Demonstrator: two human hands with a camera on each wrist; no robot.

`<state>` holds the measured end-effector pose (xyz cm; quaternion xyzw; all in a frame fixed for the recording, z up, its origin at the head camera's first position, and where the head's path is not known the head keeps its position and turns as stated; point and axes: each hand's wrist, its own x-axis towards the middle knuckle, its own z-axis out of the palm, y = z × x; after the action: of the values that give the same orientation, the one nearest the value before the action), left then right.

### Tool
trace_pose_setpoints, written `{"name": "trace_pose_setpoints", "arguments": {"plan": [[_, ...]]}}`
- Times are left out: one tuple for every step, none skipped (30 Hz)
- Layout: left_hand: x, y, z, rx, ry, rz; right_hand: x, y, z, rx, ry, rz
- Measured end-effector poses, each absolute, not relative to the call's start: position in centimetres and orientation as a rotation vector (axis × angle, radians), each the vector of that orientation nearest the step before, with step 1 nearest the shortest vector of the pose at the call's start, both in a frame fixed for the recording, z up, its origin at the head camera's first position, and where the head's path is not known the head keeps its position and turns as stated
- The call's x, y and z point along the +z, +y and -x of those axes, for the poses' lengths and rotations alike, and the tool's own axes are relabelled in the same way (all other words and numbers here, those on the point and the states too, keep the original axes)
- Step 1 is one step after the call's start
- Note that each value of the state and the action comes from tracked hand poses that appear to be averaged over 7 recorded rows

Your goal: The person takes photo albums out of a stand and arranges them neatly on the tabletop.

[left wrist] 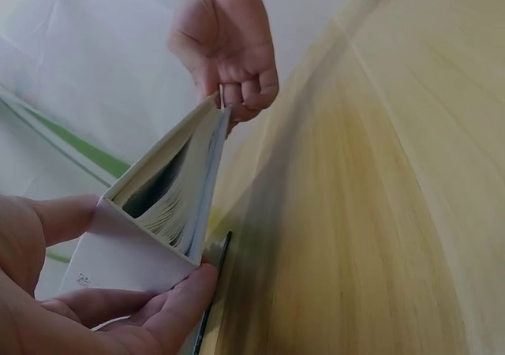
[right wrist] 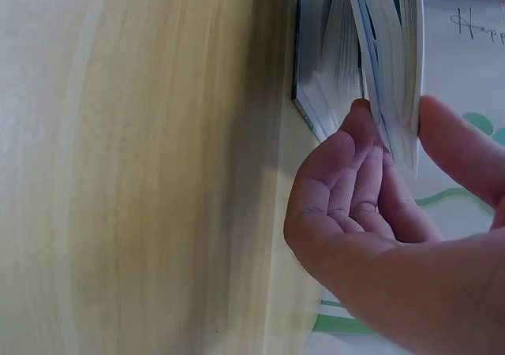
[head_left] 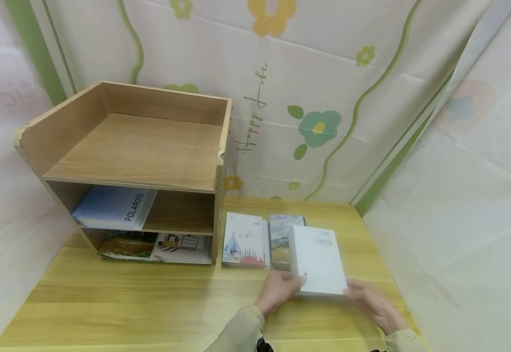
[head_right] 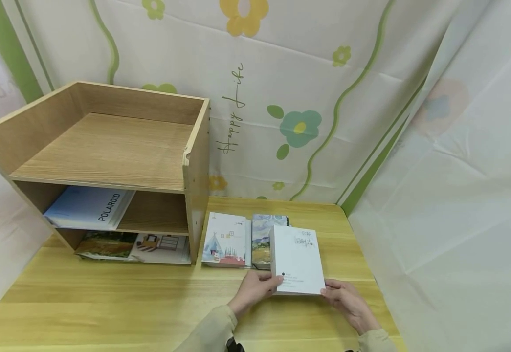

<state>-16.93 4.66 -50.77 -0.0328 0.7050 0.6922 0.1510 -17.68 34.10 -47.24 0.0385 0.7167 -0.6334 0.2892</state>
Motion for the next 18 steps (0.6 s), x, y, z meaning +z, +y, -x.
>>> {"name": "trace_pose_setpoints", "arguments": {"plan": [[-50.8,4.9,17.0,1.970,2.063,0.080,-47.3,34.2,17.7,-1.688,1.909,-0.105],[-50.8,5.1,17.0,1.958,2.090,0.072,-47.3,34.4,17.6,-1.690,1.905,-0.104],[-50.7,5.4,17.1,1.938,2.126,0.061,-47.4,34.6,17.6,-1.697,1.894,-0.105],[-50.7,5.7,17.2,1.925,2.157,0.051,-47.4,34.7,17.6,-1.705,1.881,-0.104],[-50.6,6.0,17.2,1.919,2.175,0.048,-47.5,34.8,17.6,-1.720,1.866,-0.101],[-50.5,6.2,17.2,1.911,2.189,0.046,-47.5,35.0,17.6,-1.730,1.856,-0.102],[-50.4,6.5,17.3,1.908,2.195,0.042,-47.6,35.2,17.7,-1.739,1.844,-0.102],[-50.3,6.8,17.3,1.898,2.207,0.040,-47.6,35.3,17.7,-1.748,1.839,-0.104],[-50.2,7.1,17.3,1.884,2.227,0.033,-47.5,35.5,17.7,-1.753,1.833,-0.113],[-50.1,7.4,17.3,1.876,2.245,0.023,-47.5,35.7,17.7,-1.755,1.835,-0.130],[-50.0,7.7,17.3,1.870,2.262,0.017,-47.5,35.9,17.8,-1.758,1.842,-0.140],[-49.9,7.9,17.2,1.866,2.277,0.010,-47.5,36.1,17.8,-1.756,1.848,-0.158],[-49.9,8.2,17.2,1.870,2.284,0.002,-47.4,36.3,17.8,-1.756,1.857,-0.174],[-49.8,8.4,17.2,1.876,2.286,-0.010,-47.4,36.6,17.8,-1.760,1.863,-0.183],[-49.8,8.7,17.1,1.890,2.280,-0.021,-47.4,36.8,17.9,-1.772,1.857,-0.188],[-49.8,9.0,17.1,1.902,2.282,-0.033,-47.3,37.1,17.9,-1.772,1.856,-0.191],[-49.7,9.2,17.1,1.916,2.276,-0.040,-47.3,37.4,17.9,-1.777,1.849,-0.188],[-49.7,9.5,17.1,1.922,2.279,-0.056,-47.3,37.7,17.9,-1.780,1.837,-0.186]]}}
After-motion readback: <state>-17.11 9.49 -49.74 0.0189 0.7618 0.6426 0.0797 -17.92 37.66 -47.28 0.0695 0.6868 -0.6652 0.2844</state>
